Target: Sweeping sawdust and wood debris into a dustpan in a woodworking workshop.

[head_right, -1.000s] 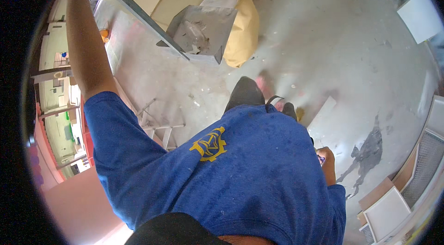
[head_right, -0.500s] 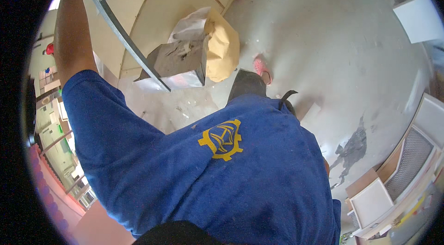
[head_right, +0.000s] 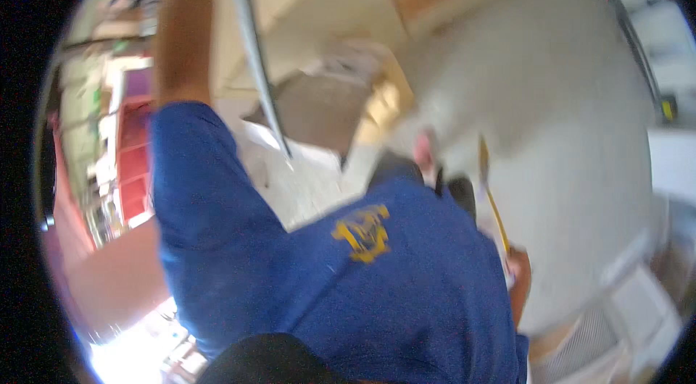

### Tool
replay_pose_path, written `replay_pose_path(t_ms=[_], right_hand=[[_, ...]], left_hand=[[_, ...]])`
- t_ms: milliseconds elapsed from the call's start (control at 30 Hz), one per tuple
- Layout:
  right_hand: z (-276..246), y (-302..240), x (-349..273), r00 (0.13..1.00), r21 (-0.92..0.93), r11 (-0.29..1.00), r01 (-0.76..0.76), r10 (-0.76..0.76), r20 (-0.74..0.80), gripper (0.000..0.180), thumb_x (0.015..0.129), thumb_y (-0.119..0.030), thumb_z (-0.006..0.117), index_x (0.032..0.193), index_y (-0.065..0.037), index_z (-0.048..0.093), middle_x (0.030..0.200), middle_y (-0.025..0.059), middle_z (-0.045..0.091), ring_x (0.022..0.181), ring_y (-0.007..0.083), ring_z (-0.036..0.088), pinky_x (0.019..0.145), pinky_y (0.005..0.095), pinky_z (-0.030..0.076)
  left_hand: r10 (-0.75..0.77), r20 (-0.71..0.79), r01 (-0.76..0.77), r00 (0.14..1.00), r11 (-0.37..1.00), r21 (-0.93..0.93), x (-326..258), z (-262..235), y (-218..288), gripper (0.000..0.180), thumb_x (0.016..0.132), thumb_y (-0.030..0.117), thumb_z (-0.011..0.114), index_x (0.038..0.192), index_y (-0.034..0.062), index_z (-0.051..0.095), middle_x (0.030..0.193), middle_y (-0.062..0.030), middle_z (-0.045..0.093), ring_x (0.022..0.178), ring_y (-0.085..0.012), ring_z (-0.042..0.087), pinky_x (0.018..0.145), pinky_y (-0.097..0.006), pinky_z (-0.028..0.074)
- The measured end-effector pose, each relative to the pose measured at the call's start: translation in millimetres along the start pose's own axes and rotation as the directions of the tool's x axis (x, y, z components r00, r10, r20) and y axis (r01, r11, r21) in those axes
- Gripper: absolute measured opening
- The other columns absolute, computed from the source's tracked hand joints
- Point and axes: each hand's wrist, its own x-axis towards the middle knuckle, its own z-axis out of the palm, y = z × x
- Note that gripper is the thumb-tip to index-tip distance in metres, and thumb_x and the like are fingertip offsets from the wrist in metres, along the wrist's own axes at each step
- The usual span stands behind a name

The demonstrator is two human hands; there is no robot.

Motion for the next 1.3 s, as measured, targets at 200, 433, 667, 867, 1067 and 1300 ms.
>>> replay_pose_path(t_ms=[200, 433, 667, 867, 1067, 1300], right_hand=[[-75, -134, 88, 0.977, -0.054, 0.976, 0.212, -0.212, 0.004, 0.009, 0.069, -0.003, 0.049, 0.064, 0.003, 0.052, 0.043, 0.0078, 0.044, 0.031, 0.0147, 0.041, 0.029, 0.0299, 0.031], [-139, -228, 101, 0.934, -0.724, 0.603, 0.335, -0.314, 0.171, 0.014, 0.067, -0.008, 0.049, 0.059, 0.002, 0.054, 0.049, 0.0091, 0.05, 0.041, 0.0168, 0.048, 0.038, 0.029, 0.038], [-103, -290, 203, 0.787, -0.835, -0.07, 0.545, -0.3, 0.539, 0.018, 0.062, -0.017, 0.048, 0.06, 0.0, 0.056, 0.054, 0.0132, 0.051, 0.048, 0.0224, 0.048, 0.045, 0.0344, 0.038], [6, -327, 105, 0.681, -0.778, -0.259, 0.573, -0.377, 0.627, 0.02, 0.062, -0.017, 0.049, 0.065, 0.001, 0.055, 0.059, 0.0147, 0.055, 0.049, 0.0242, 0.053, 0.046, 0.0345, 0.041], [161, -351, 83, 0.487, -0.587, -0.593, 0.551, -0.343, 0.803, 0.024, 0.062, -0.018, 0.052, 0.075, 0.001, 0.058, 0.069, 0.0192, 0.057, 0.067, 0.0322, 0.056, 0.059, 0.0381, 0.044], [399, -330, -3, 0.38, -0.177, -0.842, 0.509, 0.035, 0.924, 0.02, 0.066, -0.015, 0.046, 0.072, 0.001, 0.058, 0.07, 0.019, 0.056, 0.065, 0.0317, 0.055, 0.058, 0.0386, 0.044]], left_hand=[[-0.363, -0.113, 0.35, 0.925, 0.929, -0.119, -133, -105, 35, 0.033, 0.077, 0.031, 0.043, 0.067, -0.0002, 0.048, 0.057, -0.0098, 0.049, 0.047, -0.0164, 0.049, 0.043, -0.029, 0.038], [-0.791, -0.288, 0.179, 0.54, 0.442, -0.879, -356, -194, -12, 0.023, 0.077, 0.029, 0.052, 0.086, 0.008, 0.05, 0.047, 0.006, 0.032, 0.034, -0.0044, 0.029, 0.031, -0.02, 0.024], [-0.925, -0.375, 0.191, -0.067, 0.357, -0.914, -580, -212, 35, 0.033, 0.08, 0.026, 0.048, 0.053, 0.0111, 0.036, 0.041, 0.0023, 0.026, 0.031, -0.0067, 0.026, 0.034, -0.022, 0.026], [-0.826, -0.436, 0.229, -0.357, 0.375, -0.898, -754, -180, 93, 0.033, 0.081, 0.021, 0.043, 0.052, 0.0119, 0.03, 0.041, 0.0022, 0.025, 0.034, -0.0069, 0.022, 0.034, -0.021, 0.021], [-0.713, -0.392, 0.469, -0.581, 0.1, -0.877, -896, -58, 173, 0.017, 0.071, 0.005, 0.051, 0.061, 0.0061, 0.037, 0.05, 0.0006, 0.036, 0.043, -0.0054, 0.033, 0.041, -0.018, 0.03], [-0.649, -0.29, 0.595, -0.704, -0.315, -0.74, -992, -24, 193, 0.018, 0.071, 0.011, 0.054, 0.06, 0.0034, 0.041, 0.052, 0.0022, 0.038, 0.047, -0.006, 0.034, 0.042, -0.02, 0.029]])
